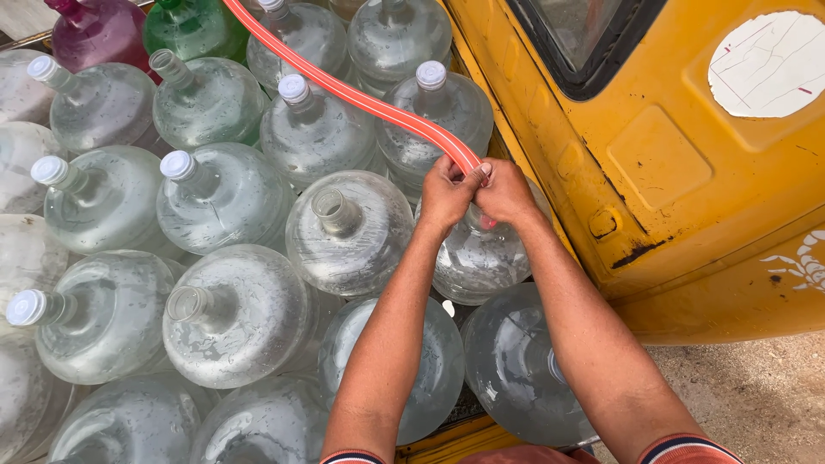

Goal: Filling large plastic water jugs with a hose in the bed of a yellow transport vehicle.

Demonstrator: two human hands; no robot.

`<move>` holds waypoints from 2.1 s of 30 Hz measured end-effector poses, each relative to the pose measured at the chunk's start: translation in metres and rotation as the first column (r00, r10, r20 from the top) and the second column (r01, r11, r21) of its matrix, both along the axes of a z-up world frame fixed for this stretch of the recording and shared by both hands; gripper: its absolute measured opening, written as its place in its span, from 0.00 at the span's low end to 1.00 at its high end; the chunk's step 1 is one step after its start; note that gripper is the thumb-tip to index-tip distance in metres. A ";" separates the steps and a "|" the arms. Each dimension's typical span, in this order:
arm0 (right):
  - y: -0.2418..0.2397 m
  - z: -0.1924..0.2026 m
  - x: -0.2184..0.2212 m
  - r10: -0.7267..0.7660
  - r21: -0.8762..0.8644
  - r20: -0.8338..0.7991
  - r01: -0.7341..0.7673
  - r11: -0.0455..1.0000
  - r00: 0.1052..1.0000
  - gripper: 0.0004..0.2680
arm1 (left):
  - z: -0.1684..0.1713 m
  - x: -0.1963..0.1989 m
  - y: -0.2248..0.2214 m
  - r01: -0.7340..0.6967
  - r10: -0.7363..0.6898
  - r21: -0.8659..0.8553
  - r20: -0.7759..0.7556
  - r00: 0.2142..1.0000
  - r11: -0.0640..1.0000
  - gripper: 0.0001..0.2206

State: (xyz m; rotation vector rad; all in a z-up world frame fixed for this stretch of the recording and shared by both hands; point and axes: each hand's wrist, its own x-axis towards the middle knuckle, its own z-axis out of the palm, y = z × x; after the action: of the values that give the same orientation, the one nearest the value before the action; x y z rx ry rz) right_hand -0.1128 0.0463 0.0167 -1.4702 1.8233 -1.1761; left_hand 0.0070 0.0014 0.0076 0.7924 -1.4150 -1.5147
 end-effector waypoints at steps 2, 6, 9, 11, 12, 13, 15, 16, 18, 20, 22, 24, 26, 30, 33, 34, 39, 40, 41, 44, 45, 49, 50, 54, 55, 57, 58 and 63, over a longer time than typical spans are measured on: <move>-0.001 -0.002 0.000 -0.003 0.021 0.004 0.003 1.000 1.000 0.07 | 0.005 0.001 0.002 0.000 0.000 0.000 0.011 1.000 1.000 0.15; -0.001 -0.004 0.000 0.021 -0.031 0.005 -0.021 0.999 1.000 0.07 | 0.002 0.002 0.002 -0.005 0.005 -0.014 0.020 1.000 1.000 0.15; 0.001 -0.002 0.001 0.023 -0.028 0.013 -0.023 0.999 1.000 0.07 | 0.001 0.003 0.004 0.006 -0.006 -0.020 -0.003 1.000 1.000 0.14; -0.002 0.003 0.000 0.017 -0.038 0.002 -0.017 0.999 1.000 0.06 | 0.005 0.002 0.002 0.005 -0.005 -0.033 0.001 1.000 0.999 0.14; -0.001 0.003 0.002 0.007 -0.023 -0.004 -0.007 1.000 1.000 0.07 | 0.005 0.003 0.002 0.000 0.000 -0.028 0.015 1.000 1.000 0.14; -0.001 0.003 0.003 -0.002 -0.007 -0.010 0.002 1.000 1.000 0.07 | 0.004 0.003 0.002 -0.005 0.005 -0.023 0.028 1.000 1.000 0.13; 0.001 0.007 0.005 0.007 -0.013 0.019 -0.007 1.000 1.000 0.07 | 0.002 0.003 0.001 -0.008 0.008 -0.026 0.024 1.000 1.000 0.13; 0.003 0.009 0.005 0.014 -0.015 0.048 -0.013 1.000 0.999 0.08 | 0.001 0.002 0.001 -0.008 0.008 -0.024 0.021 1.000 1.000 0.13; 0.000 0.003 0.002 -0.002 0.006 0.033 0.002 1.000 0.999 0.07 | -0.001 0.001 -0.001 -0.002 0.003 -0.024 0.012 1.000 1.000 0.13; -0.002 -0.002 0.000 -0.014 0.027 0.019 0.014 1.000 1.000 0.07 | -0.001 0.000 -0.001 0.000 0.000 -0.023 0.004 1.000 1.000 0.13; -0.003 -0.007 -0.001 -0.010 0.027 0.000 0.010 1.000 1.000 0.07 | 0.002 0.001 0.000 -0.006 0.007 -0.016 0.028 1.000 1.000 0.14; -0.003 -0.006 0.000 0.009 -0.026 -0.002 -0.009 1.000 1.000 0.07 | 0.006 0.003 0.003 -0.007 0.007 -0.010 0.038 0.999 1.000 0.14; -0.001 -0.002 0.001 0.026 -0.081 -0.005 -0.027 0.996 1.000 0.07 | 0.005 0.003 0.003 -0.004 0.004 -0.006 0.049 0.999 1.000 0.14; 0.000 0.001 0.002 -0.012 0.017 -0.017 0.012 1.000 1.000 0.07 | 0.002 0.002 0.001 0.006 -0.006 -0.014 0.015 1.000 1.000 0.14; -0.003 -0.004 0.000 -0.008 0.008 -0.019 0.008 1.000 1.000 0.07 | 0.006 0.003 0.002 0.000 0.001 -0.016 0.042 0.999 1.000 0.14; -0.004 -0.007 -0.001 -0.002 0.005 -0.033 0.003 1.000 0.999 0.07 | 0.006 0.003 0.003 -0.008 0.009 -0.018 0.060 0.998 1.000 0.14; 0.000 0.004 0.002 0.016 0.006 -0.018 -0.016 1.000 1.000 0.08 | 0.003 0.003 0.001 -0.013 0.014 -0.028 0.053 0.998 1.000 0.14; 0.000 0.005 0.002 0.012 0.031 -0.016 -0.012 0.999 1.000 0.08 | 0.001 0.001 0.000 -0.010 0.012 -0.036 0.054 0.998 0.999 0.14; 0.000 0.004 0.002 0.015 0.034 -0.018 -0.014 0.999 1.000 0.08 | 0.000 0.002 0.000 -0.012 0.014 -0.034 0.053 0.999 0.999 0.14; 0.000 0.002 0.001 0.036 -0.005 -0.009 -0.036 0.999 0.999 0.08 | 0.001 0.002 0.000 -0.023 0.027 -0.056 0.058 0.998 0.998 0.14; 0.000 0.002 0.001 0.053 -0.026 0.012 -0.053 0.998 0.999 0.08 | 0.003 0.002 0.001 -0.025 0.029 -0.057 0.068 0.997 0.998 0.14; 0.000 0.003 0.003 0.043 -0.022 0.010 -0.043 0.999 0.999 0.08 | 0.001 0.002 0.000 -0.024 0.029 -0.070 0.069 0.997 0.997 0.14; 0.000 0.003 0.003 0.044 -0.023 0.010 -0.043 0.999 0.999 0.08 | 0.000 0.002 0.000 -0.025 0.030 -0.071 0.069 0.997 0.997 0.14; -0.001 0.001 0.001 0.046 -0.021 0.038 -0.046 0.999 0.998 0.08 | 0.001 0.002 0.000 -0.023 0.028 -0.068 0.068 0.997 0.997 0.14; -0.001 -0.001 0.001 0.050 -0.030 0.041 -0.049 0.998 0.998 0.08 | 0.001 0.003 0.000 -0.033 0.039 -0.076 0.091 0.995 0.997 0.14; -0.002 0.000 0.002 0.065 -0.039 0.056 -0.063 0.997 0.996 0.08 | 0.001 0.003 0.000 -0.044 0.053 -0.089 0.110 0.993 0.995 0.14; -0.001 -0.001 0.002 0.076 -0.048 0.071 -0.072 0.996 0.995 0.08 | 0.000 0.002 0.001 -0.050 0.063 -0.103 0.127 0.990 0.993 0.15; 0.000 0.002 0.002 0.067 -0.023 0.080 -0.065 0.998 0.995 0.07 | 0.002 0.003 0.001 -0.065 0.081 -0.099 0.162 0.983 0.993 0.16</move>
State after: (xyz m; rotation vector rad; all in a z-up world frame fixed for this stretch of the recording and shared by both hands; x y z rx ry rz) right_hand -0.1108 0.0466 0.0183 -1.4612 1.7009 -1.2075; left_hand 0.0096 0.0022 0.0092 0.9203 -1.5496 -1.3421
